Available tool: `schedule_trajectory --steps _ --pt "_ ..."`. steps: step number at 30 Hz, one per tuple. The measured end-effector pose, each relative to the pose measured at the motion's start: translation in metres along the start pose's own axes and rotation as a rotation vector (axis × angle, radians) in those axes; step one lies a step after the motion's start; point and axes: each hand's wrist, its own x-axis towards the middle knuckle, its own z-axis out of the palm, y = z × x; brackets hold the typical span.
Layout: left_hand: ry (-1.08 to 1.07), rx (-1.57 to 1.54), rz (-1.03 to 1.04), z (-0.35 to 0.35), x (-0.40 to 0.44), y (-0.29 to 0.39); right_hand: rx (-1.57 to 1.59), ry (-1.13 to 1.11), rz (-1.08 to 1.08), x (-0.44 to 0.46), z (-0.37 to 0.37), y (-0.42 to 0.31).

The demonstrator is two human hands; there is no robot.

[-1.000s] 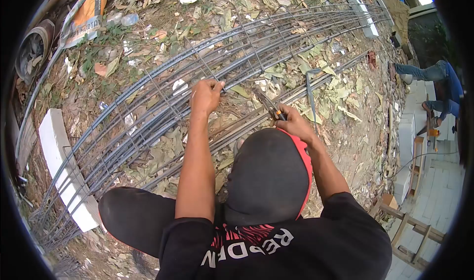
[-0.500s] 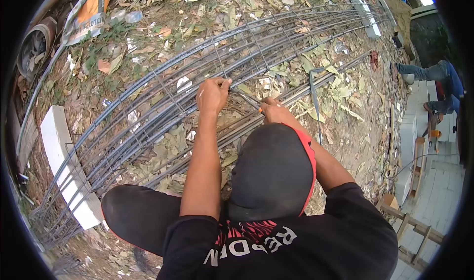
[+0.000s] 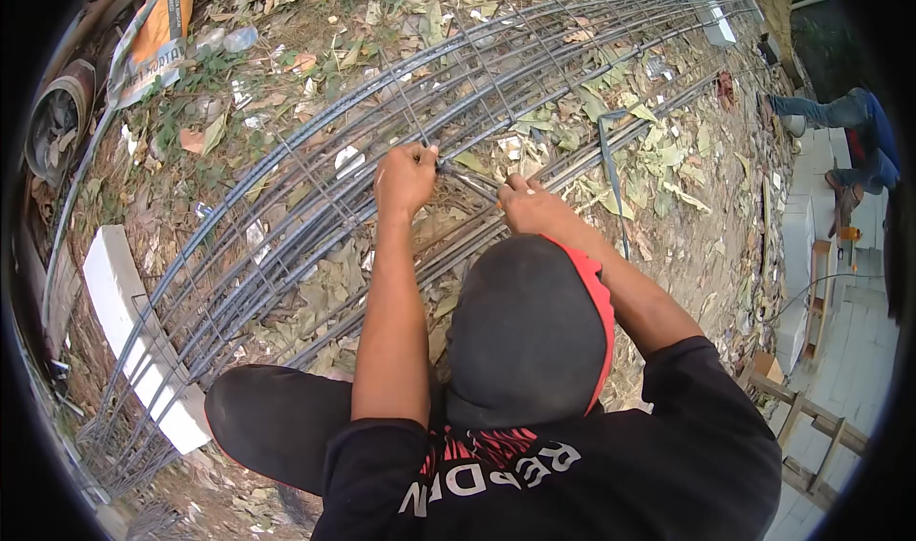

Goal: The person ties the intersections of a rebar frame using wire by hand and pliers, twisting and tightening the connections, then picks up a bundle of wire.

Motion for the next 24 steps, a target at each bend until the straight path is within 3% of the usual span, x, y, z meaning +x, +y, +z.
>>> schedule_trajectory --steps 3,5,6,9,13,14,18,20,21,24 --pt "-0.061 -0.054 -0.076 -0.002 0.005 0.0 0.092 0.009 -0.074 -0.002 0.004 0.007" --pt "-0.073 -0.058 -0.081 -0.004 0.003 0.003 1.129 -0.312 -0.021 -0.005 0.017 0.027" --pt "-0.076 -0.061 -0.085 -0.005 0.003 0.005 1.342 -0.298 -0.016 -0.009 0.038 0.033" --pt "-0.04 -0.092 -0.024 -0.001 0.005 -0.004 1.058 -0.22 -0.022 -0.019 0.046 0.033" --pt "-0.048 -0.103 -0.05 0.002 0.007 -0.008 1.046 -0.182 0.088 -0.025 0.031 0.035" --pt "-0.031 -0.108 -0.027 0.003 0.008 -0.009 1.199 -0.176 0.117 -0.026 0.027 0.033" --pt "-0.077 -0.085 -0.071 -0.004 0.005 -0.001 1.015 -0.129 0.127 -0.012 0.008 0.026" --pt "-0.078 -0.088 -0.067 -0.011 -0.001 0.008 0.703 -0.173 0.013 -0.002 0.002 0.026" --pt "-0.072 -0.09 -0.072 -0.007 0.001 0.003 0.701 -0.179 0.008 -0.001 0.004 0.027" --pt "-0.035 -0.087 -0.052 -0.001 0.005 -0.006 0.499 -0.024 -0.128 0.001 0.007 0.025"
